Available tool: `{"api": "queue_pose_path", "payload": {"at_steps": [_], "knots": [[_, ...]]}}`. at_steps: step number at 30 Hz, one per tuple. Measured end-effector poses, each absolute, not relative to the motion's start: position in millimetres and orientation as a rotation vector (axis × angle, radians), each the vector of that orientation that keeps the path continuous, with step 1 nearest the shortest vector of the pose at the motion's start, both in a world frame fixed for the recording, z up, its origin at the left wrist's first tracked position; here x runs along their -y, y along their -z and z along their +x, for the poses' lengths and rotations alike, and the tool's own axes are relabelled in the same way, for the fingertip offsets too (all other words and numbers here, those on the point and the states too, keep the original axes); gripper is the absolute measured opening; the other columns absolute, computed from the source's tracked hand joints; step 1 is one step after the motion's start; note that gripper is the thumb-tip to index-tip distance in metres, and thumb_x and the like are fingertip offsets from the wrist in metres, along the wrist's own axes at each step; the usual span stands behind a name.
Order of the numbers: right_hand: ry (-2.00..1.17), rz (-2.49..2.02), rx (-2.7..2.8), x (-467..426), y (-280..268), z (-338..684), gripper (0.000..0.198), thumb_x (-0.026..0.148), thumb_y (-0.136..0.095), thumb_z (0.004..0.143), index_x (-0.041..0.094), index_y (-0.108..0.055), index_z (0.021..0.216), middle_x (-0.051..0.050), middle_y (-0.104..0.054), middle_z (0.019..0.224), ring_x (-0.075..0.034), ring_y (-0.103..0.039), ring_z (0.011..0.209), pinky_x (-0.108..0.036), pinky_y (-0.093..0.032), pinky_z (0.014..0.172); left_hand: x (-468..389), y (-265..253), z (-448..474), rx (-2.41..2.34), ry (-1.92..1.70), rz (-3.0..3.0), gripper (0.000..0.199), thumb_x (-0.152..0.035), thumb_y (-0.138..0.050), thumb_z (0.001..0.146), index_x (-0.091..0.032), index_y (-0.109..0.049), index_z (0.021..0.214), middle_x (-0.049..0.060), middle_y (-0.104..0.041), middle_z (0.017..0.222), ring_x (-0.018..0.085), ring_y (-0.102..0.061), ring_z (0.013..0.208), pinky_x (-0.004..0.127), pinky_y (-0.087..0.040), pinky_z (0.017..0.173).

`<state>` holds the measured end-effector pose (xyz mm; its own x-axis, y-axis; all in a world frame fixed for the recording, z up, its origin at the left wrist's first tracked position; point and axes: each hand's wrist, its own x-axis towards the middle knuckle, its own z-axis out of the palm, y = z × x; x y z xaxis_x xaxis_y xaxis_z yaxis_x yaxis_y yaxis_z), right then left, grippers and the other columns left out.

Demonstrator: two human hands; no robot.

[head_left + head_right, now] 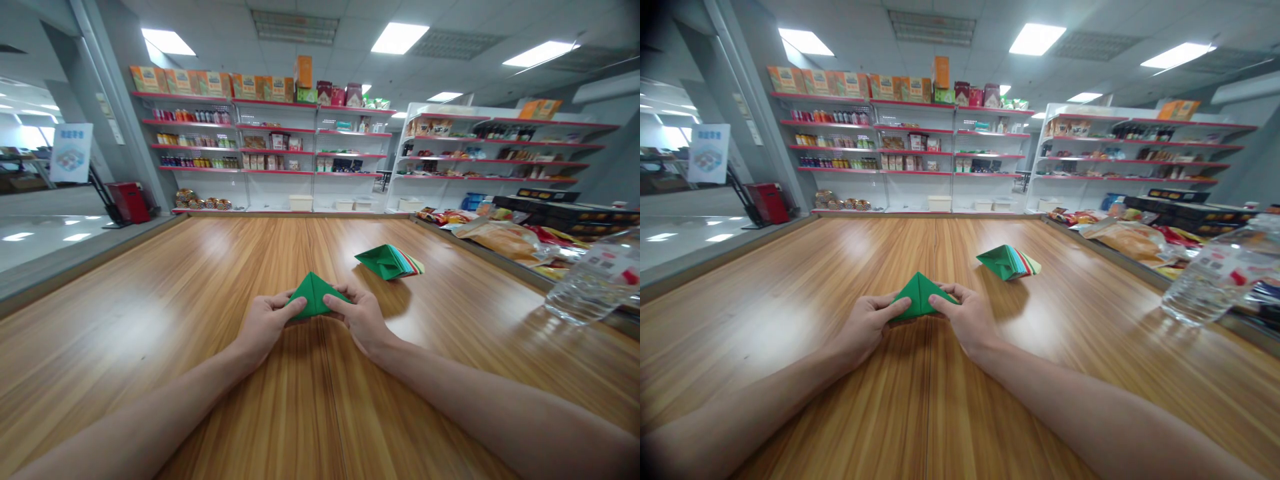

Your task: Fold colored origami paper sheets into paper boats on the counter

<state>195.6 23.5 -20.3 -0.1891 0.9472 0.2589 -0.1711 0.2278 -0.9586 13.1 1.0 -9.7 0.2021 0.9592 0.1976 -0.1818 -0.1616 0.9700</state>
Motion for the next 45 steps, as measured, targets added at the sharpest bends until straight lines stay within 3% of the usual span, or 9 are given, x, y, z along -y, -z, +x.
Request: {"api": "queue_pose_path", "payload": {"at_steps": [3, 7, 10, 13, 15, 17, 21, 27, 45], "knots": [[-1.127, -0.854, 1.352, -26, 23, 197, 0.039, 0.037, -0.076, 0.065, 0.019, -0.061, 0.096, -0.009, -0.066, 0.11, -0.025, -0.063, 0.101, -0.041, -0.054, 0.082, 2, 9, 16, -0.886, -1.258, 1.227, 0.046, -0.032, -0.072, 0.074, -0.014, -0.063, 0.116, 0.011, -0.071, 0.095, 0.024, -0.067, 0.086, 0.038, -0.055, 0.077], [-1.12, -0.819, 1.365, -23, 22, 196, 0.047, 0.033, -0.076, 0.067, 0.021, -0.055, 0.107, -0.01, -0.063, 0.115, -0.024, -0.062, 0.101, -0.039, -0.055, 0.08, 5, 4, 16, -0.844, -1.227, 1.148, 0.087, -0.029, -0.072, 0.074, -0.027, -0.023, 0.146, 0.006, -0.07, 0.084, 0.019, -0.068, 0.062, 0.031, -0.054, 0.056], [-1.239, -0.797, 1.364, -18, 19, 192, 0.05, 0.036, -0.073, 0.072, 0.019, -0.052, 0.114, -0.009, -0.066, 0.1, -0.019, -0.066, 0.083, -0.035, -0.055, 0.071, 4, 3, 17, -0.833, -1.259, 1.096, 0.082, -0.03, -0.07, 0.076, -0.018, -0.028, 0.145, 0.004, -0.067, 0.072, 0.015, -0.063, 0.053, 0.024, -0.049, 0.048], [-1.282, -0.768, 1.524, -13, 15, 188, 0.033, 0.041, -0.068, 0.077, 0.014, -0.061, 0.096, -0.004, -0.065, 0.078, -0.015, -0.062, 0.067, -0.03, -0.052, 0.064, 2, 7, 18, -0.841, -1.272, 1.105, 0.068, -0.031, -0.065, 0.079, -0.014, -0.04, 0.14, 0.003, -0.065, 0.069, 0.011, -0.056, 0.047, 0.023, -0.045, 0.045], [-1.201, -0.792, 1.621, -11, 12, 188, 0.03, 0.043, -0.064, 0.079, 0.014, -0.063, 0.086, -0.004, -0.064, 0.073, -0.015, -0.06, 0.065, -0.029, -0.05, 0.062, 2, 11, 19, -0.913, -1.244, 1.25, 0.057, -0.034, -0.06, 0.082, -0.014, -0.049, 0.134, 0.005, -0.066, 0.074, 0.013, -0.058, 0.052, 0.026, -0.048, 0.051], [-1.062, -0.846, 1.671, -9, 10, 189, 0.029, 0.042, -0.061, 0.082, 0.014, -0.065, 0.089, -0.004, -0.066, 0.076, -0.016, -0.061, 0.068, -0.029, -0.051, 0.064, 3, 13, 20, -1.015, -1.265, 1.481, 0.047, -0.034, -0.06, 0.083, -0.016, -0.058, 0.126, 0.01, -0.066, 0.095, 0.02, -0.064, 0.079, 0.032, -0.053, 0.07], [-0.826, -0.902, 1.764, -7, 9, 193, 0.027, 0.04, -0.057, 0.086, 0.019, -0.069, 0.098, -0.006, -0.065, 0.092, -0.018, -0.063, 0.082, -0.029, -0.053, 0.071, 7, 13, 21, -1.005, -1.237, 1.782, 0.041, -0.033, -0.063, 0.081, -0.022, -0.063, 0.121, 0.01, -0.045, 0.139, 0.027, -0.042, 0.127, 0.033, -0.047, 0.093], [-0.887, -0.852, 1.76, -7, 10, 193, 0.034, 0.037, -0.06, 0.085, 0.024, -0.064, 0.116, -0.008, -0.059, 0.11, -0.019, -0.064, 0.096, -0.029, -0.057, 0.076, 9, 6, 21, -0.815, -1.142, 1.565, 0.057, -0.031, -0.065, 0.081, -0.023, -0.047, 0.135, 0.011, -0.055, 0.132, 0.024, -0.064, 0.103, 0.037, -0.052, 0.089], [-1.002, -0.867, 1.753, -6, 11, 192, 0.041, 0.029, -0.053, 0.087, 0.024, -0.055, 0.127, -0.005, -0.069, 0.107, -0.021, -0.068, 0.09, -0.038, -0.058, 0.079, 7, 8, 18, -0.815, -1.181, 1.501, 0.066, -0.013, -0.055, 0.078, -0.02, -0.035, 0.141, 0.012, -0.058, 0.129, 0.025, -0.064, 0.103, 0.035, -0.055, 0.08]]}}
